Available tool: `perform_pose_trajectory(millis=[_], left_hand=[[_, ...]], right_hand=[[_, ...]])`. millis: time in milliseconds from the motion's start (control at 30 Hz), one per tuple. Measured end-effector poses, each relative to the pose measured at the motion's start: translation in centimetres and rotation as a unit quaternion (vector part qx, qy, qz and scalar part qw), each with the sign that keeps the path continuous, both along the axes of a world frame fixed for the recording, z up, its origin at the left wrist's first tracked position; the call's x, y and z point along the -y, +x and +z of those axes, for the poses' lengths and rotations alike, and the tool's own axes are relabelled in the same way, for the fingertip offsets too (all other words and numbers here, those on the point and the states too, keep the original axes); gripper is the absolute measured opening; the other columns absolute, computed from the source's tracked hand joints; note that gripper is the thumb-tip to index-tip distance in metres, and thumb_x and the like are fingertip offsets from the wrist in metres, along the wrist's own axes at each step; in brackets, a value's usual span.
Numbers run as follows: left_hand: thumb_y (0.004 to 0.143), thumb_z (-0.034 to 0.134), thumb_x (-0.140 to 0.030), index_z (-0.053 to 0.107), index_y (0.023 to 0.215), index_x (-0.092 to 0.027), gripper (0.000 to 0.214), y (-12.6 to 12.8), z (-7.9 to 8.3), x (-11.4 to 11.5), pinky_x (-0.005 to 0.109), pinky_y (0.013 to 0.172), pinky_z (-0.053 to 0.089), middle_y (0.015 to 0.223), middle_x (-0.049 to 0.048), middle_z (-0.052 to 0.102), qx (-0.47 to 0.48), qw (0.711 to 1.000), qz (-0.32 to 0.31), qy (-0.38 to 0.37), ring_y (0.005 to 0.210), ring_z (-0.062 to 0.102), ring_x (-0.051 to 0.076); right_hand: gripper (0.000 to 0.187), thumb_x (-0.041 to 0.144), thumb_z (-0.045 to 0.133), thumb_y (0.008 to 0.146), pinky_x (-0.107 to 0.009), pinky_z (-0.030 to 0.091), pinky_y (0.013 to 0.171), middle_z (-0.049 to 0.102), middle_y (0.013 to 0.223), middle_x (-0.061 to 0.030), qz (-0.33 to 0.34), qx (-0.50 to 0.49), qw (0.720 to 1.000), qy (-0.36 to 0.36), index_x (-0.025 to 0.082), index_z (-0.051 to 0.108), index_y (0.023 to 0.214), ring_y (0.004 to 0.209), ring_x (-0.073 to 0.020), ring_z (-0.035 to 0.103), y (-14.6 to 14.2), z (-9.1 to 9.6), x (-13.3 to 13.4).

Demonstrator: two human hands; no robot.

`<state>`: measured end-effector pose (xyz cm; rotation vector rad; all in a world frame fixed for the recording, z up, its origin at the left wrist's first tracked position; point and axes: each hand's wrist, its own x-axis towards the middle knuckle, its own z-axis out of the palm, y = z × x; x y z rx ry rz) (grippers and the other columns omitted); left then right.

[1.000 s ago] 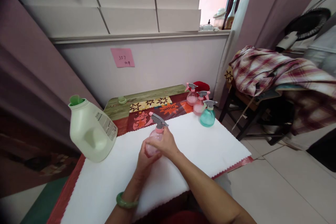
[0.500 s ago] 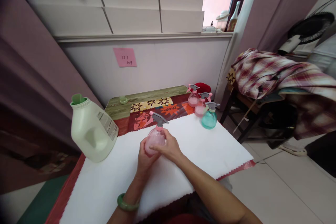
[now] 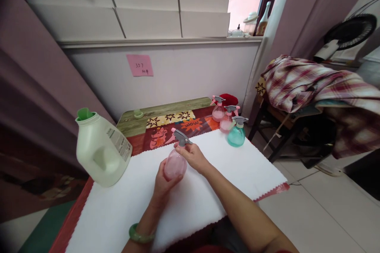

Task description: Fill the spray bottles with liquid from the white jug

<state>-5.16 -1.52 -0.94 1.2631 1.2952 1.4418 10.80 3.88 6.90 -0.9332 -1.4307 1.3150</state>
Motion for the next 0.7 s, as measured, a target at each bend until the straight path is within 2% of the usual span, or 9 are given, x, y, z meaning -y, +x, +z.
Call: perform_pose_trajectory(millis=[133, 200, 400, 533, 633, 700], left_hand=[[0.057, 0.090, -0.042, 0.055, 0.127, -0.028, 0.080, 0.0, -0.3, 0.1, 0.056, 0.096, 0.051, 0.121, 0.0087, 0.064, -0.004, 1.000, 0.021, -0.007, 0.109, 0.062, 0.035], [0.057, 0.090, -0.043, 0.052, 0.129, -0.027, 0.083, 0.0, -0.4, 0.2, 0.056, 0.099, 0.048, 0.124, 0.0094, 0.062, -0.004, 1.000, 0.029, -0.010, 0.114, 0.060, 0.035], [0.058, 0.091, -0.043, 0.049, 0.135, -0.028, 0.089, 0.0, -0.4, -0.1, 0.056, 0.107, 0.043, 0.134, 0.0109, 0.058, 0.025, 0.999, 0.012, -0.020, 0.124, 0.056, 0.036], [0.050, 0.094, -0.042, 0.035, 0.147, -0.029, 0.114, 0.3, -1.0, -0.7, 0.053, 0.108, 0.045, 0.146, 0.0159, 0.049, 0.074, 0.997, -0.022, -0.028, 0.132, 0.054, 0.036], [0.058, 0.091, -0.044, 0.042, 0.139, -0.027, 0.097, 0.4, -1.5, -0.9, 0.050, 0.110, 0.045, 0.147, 0.0174, 0.047, 0.097, 0.994, -0.033, -0.043, 0.134, 0.055, 0.034], [0.062, 0.089, -0.043, 0.050, 0.132, -0.024, 0.082, 0.3, -1.8, -0.9, 0.051, 0.110, 0.045, 0.138, 0.0163, 0.056, 0.100, 0.993, -0.039, -0.056, 0.130, 0.058, 0.033]], right_hand=[[0.043, 0.056, 0.058, 0.092, -0.041, 0.049, 0.098, 0.077, 0.111, -0.0092, -0.092, 0.082, 0.991, 0.049, 0.019, 0.074, 0.107, 0.108, -0.0274, 0.069, -0.9, 0.0, 0.6], [0.039, 0.053, 0.058, 0.093, -0.039, 0.049, 0.095, 0.078, 0.107, -0.0080, -0.115, 0.114, 0.985, 0.065, 0.021, 0.075, 0.104, 0.104, -0.0269, 0.069, -1.1, 0.2, 0.8], [0.035, 0.054, 0.068, 0.085, -0.030, 0.049, 0.075, 0.077, 0.095, -0.0038, -0.090, 0.180, 0.975, 0.093, 0.022, 0.079, 0.095, 0.084, -0.0211, 0.067, -0.2, 1.6, -0.3], [0.036, 0.055, 0.072, 0.079, -0.027, 0.045, 0.068, 0.073, 0.082, -0.0012, -0.140, 0.214, 0.962, 0.091, 0.022, 0.079, 0.091, 0.071, -0.0169, 0.060, 1.6, 2.0, -2.7], [0.042, 0.059, 0.070, 0.078, -0.027, 0.043, 0.064, 0.070, 0.073, -0.0010, -0.223, 0.242, 0.942, 0.072, 0.019, 0.078, 0.089, 0.067, -0.0177, 0.059, 3.7, 2.1, -5.6], [0.044, 0.059, 0.069, 0.078, -0.028, 0.041, 0.062, 0.070, 0.071, -0.0020, -0.290, 0.269, 0.916, 0.063, 0.018, 0.078, 0.089, 0.066, -0.0188, 0.060, 5.3, 2.1, -7.8]])
